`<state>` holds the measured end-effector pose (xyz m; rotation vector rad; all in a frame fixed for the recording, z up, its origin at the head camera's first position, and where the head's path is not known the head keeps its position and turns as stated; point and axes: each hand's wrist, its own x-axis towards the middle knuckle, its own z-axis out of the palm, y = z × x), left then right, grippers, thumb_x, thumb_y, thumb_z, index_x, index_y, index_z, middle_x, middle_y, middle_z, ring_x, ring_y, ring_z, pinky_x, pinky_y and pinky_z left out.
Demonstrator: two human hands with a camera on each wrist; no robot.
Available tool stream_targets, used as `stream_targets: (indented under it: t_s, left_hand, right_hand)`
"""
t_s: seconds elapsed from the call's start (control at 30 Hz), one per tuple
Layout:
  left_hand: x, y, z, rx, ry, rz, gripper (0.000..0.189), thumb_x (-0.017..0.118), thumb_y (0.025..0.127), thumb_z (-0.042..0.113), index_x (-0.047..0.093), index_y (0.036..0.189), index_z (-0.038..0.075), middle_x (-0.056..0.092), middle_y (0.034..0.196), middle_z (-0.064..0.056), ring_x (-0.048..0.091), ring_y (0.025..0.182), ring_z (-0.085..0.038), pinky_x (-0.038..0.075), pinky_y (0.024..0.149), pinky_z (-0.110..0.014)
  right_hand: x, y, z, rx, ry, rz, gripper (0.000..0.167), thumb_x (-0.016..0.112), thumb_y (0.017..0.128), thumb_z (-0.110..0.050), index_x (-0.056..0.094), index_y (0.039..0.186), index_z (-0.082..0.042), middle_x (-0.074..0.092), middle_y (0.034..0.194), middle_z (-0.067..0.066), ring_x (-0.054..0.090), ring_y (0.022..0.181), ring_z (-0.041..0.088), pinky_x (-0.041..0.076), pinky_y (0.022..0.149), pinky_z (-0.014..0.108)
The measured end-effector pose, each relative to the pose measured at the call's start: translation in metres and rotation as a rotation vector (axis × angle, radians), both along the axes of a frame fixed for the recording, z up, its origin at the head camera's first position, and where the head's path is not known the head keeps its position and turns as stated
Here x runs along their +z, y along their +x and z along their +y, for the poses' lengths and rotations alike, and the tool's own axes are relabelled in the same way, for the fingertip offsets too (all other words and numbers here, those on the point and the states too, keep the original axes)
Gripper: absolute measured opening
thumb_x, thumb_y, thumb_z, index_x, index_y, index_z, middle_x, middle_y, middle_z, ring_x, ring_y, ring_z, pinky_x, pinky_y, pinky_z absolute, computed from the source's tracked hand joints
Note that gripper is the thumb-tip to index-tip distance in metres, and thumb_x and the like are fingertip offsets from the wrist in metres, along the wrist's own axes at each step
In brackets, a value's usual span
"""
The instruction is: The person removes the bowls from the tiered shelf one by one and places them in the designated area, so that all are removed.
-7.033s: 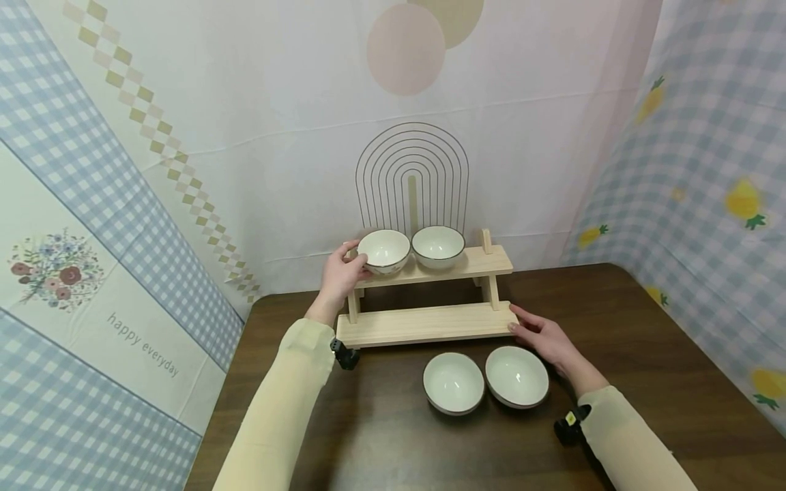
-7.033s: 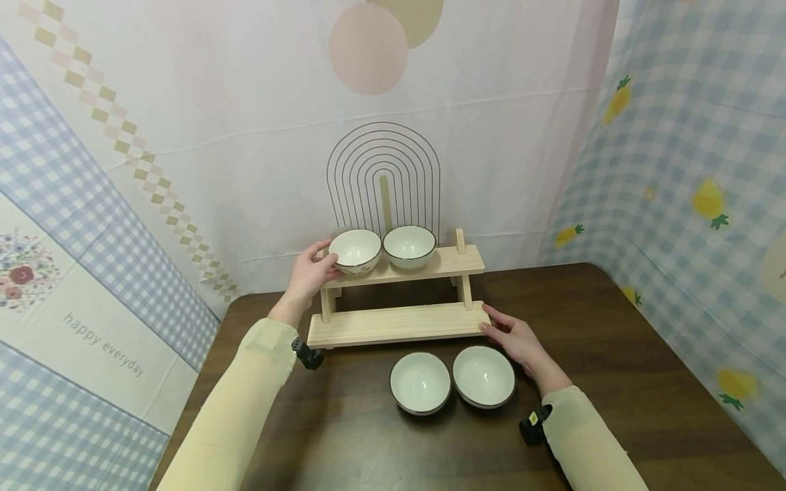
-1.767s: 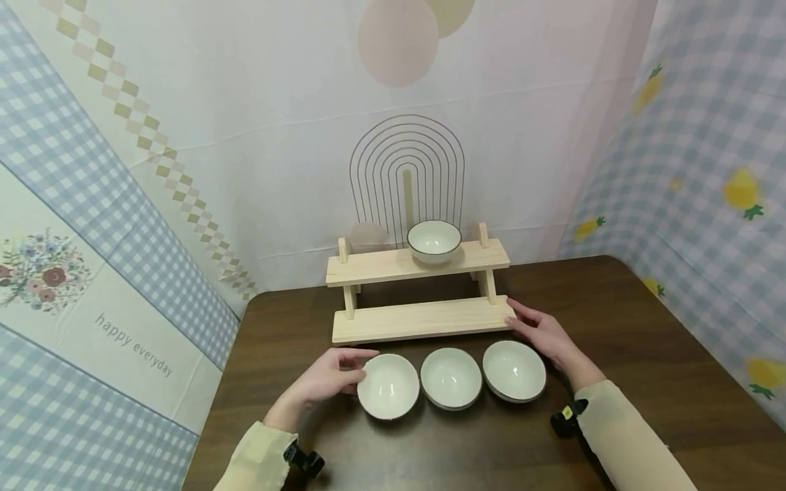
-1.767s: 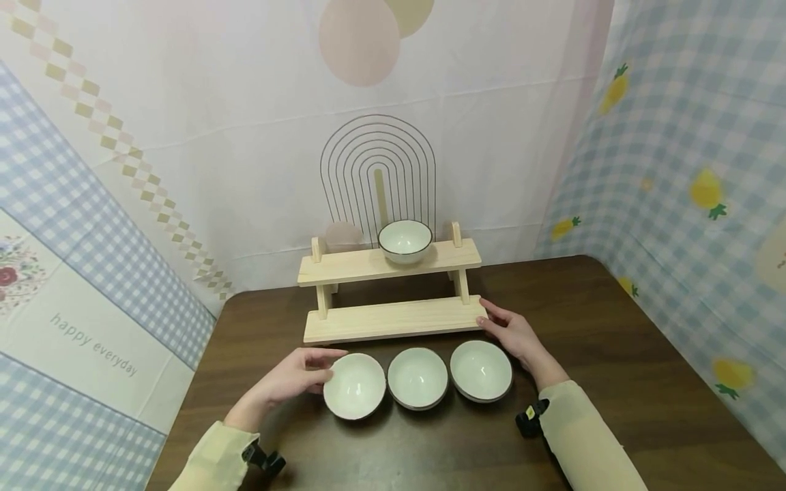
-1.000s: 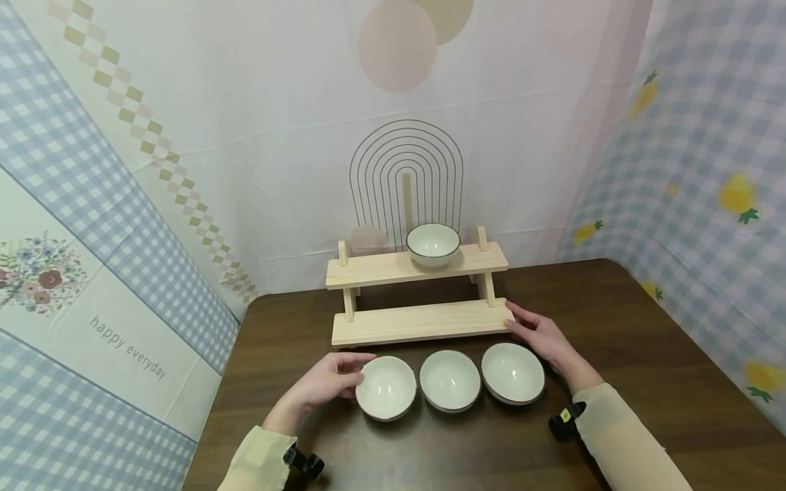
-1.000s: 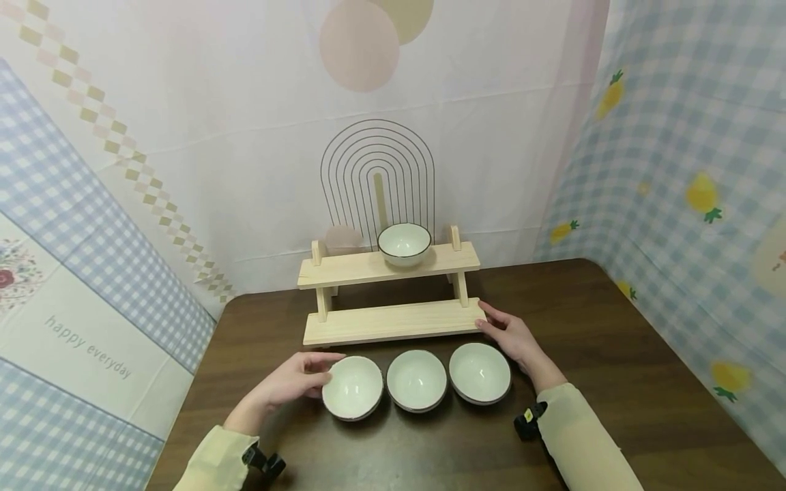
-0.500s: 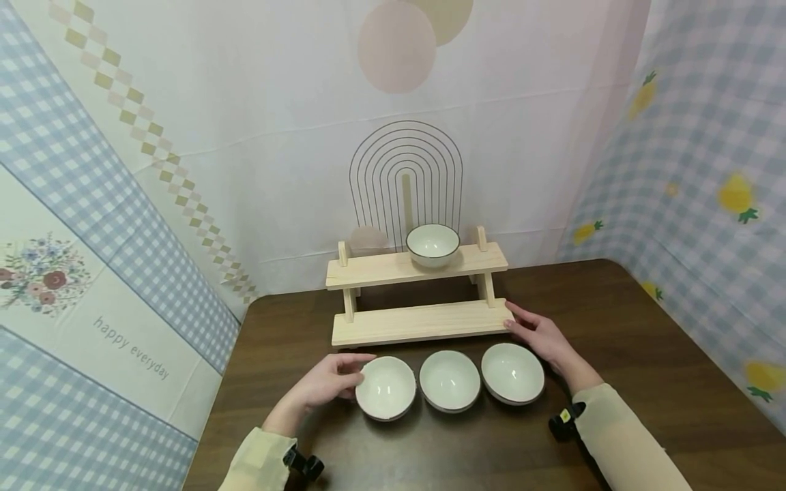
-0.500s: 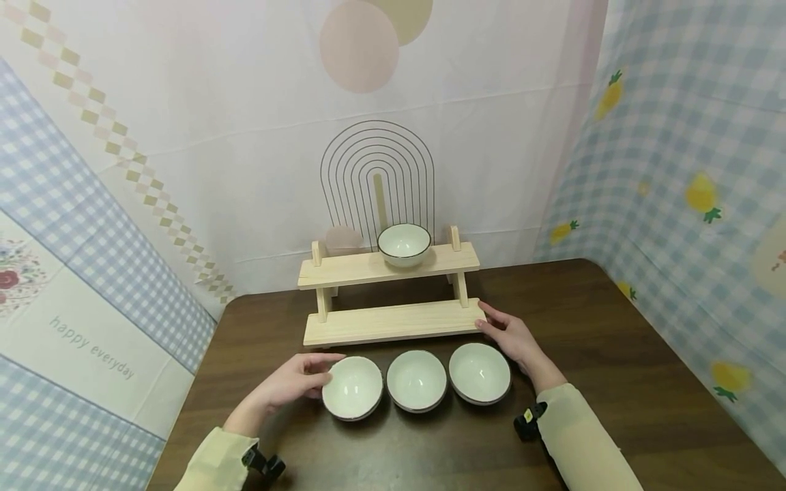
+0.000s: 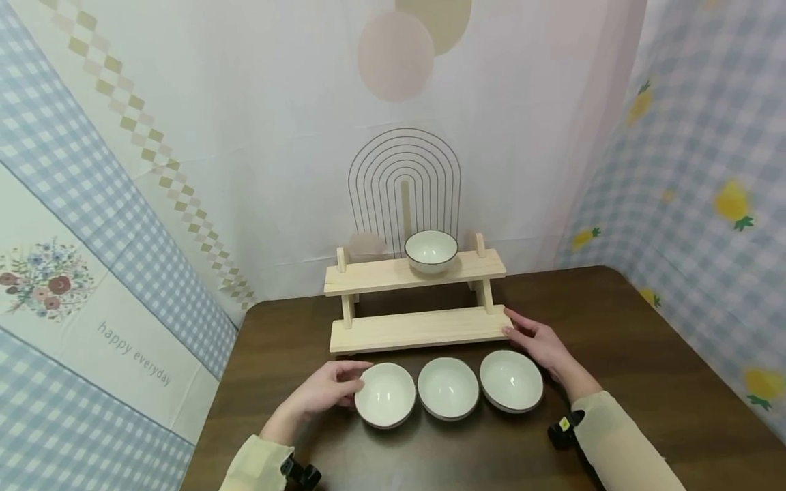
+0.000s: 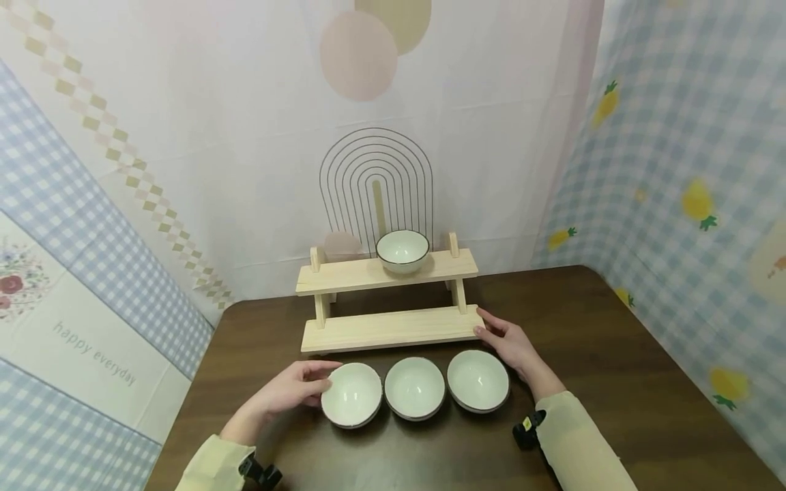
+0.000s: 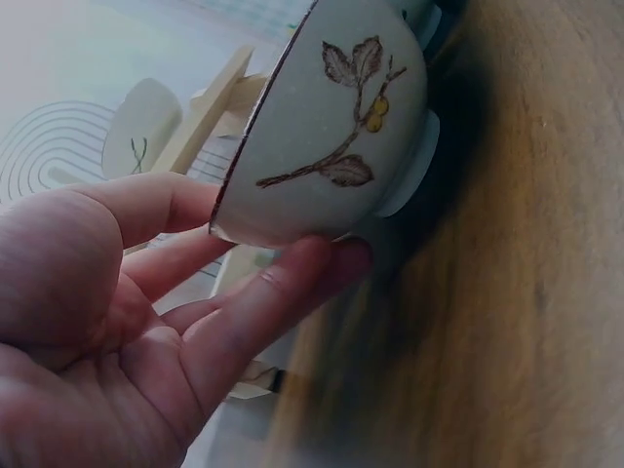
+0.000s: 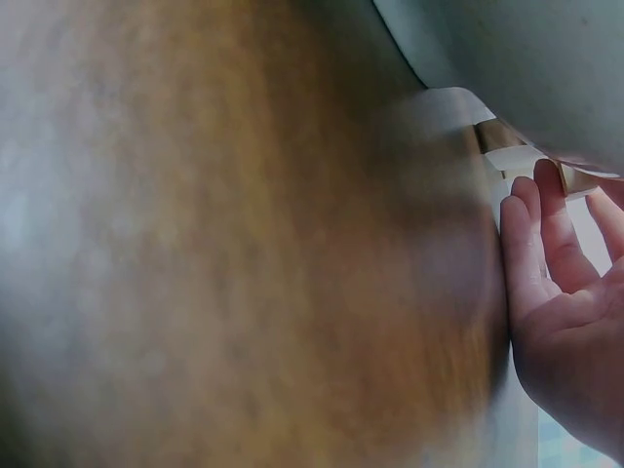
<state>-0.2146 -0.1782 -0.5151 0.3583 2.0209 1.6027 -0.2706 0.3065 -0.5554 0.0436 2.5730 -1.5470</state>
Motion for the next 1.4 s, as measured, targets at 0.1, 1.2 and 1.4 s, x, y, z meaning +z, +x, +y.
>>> stream_targets:
  t_s: [0.1,1.2,1.4]
  left_hand:
    - [0.003,0.0,-0.002,0.0,-0.014,-0.001,0.049,0.063,0.107,0.012,0.054,0.15,-0.009,0.074,0.12,-0.018,0.075,0.095,-0.025,0.065,0.08,-0.042]
    - [0.108,-0.114,0.099,0.372,-0.182,0.523,0.044,0.062,0.105,0.019,0.063,0.146,0.003,0.075,0.109,-0.016,0.076,0.086,-0.022,0.064,0.073,-0.032]
    - [0.118,-0.124,0.107,0.388,-0.215,0.551,0.045,0.062,0.106,0.02,0.061,0.148,0.003,0.076,0.119,-0.017,0.077,0.093,-0.028,0.061,0.069,-0.03]
  right_hand:
    - [-0.002,0.001,0.0,-0.002,0.013,-0.008,0.079,0.068,0.101,-0.058,0.041,0.166,-0.024,0.049,0.156,0.026,0.057,0.133,0.037,0.049,0.111,0.052]
    - [0.002,0.003,0.002,0.0,0.016,-0.007,0.075,0.067,0.105,-0.049,0.04,0.166,-0.017,0.038,0.163,0.032,0.049,0.144,0.045,0.051,0.111,0.052]
    - [-0.001,0.001,0.0,0.001,-0.001,-0.017,0.075,0.068,0.104,-0.05,0.041,0.166,-0.018,0.038,0.164,0.032,0.051,0.142,0.043,0.055,0.106,0.046]
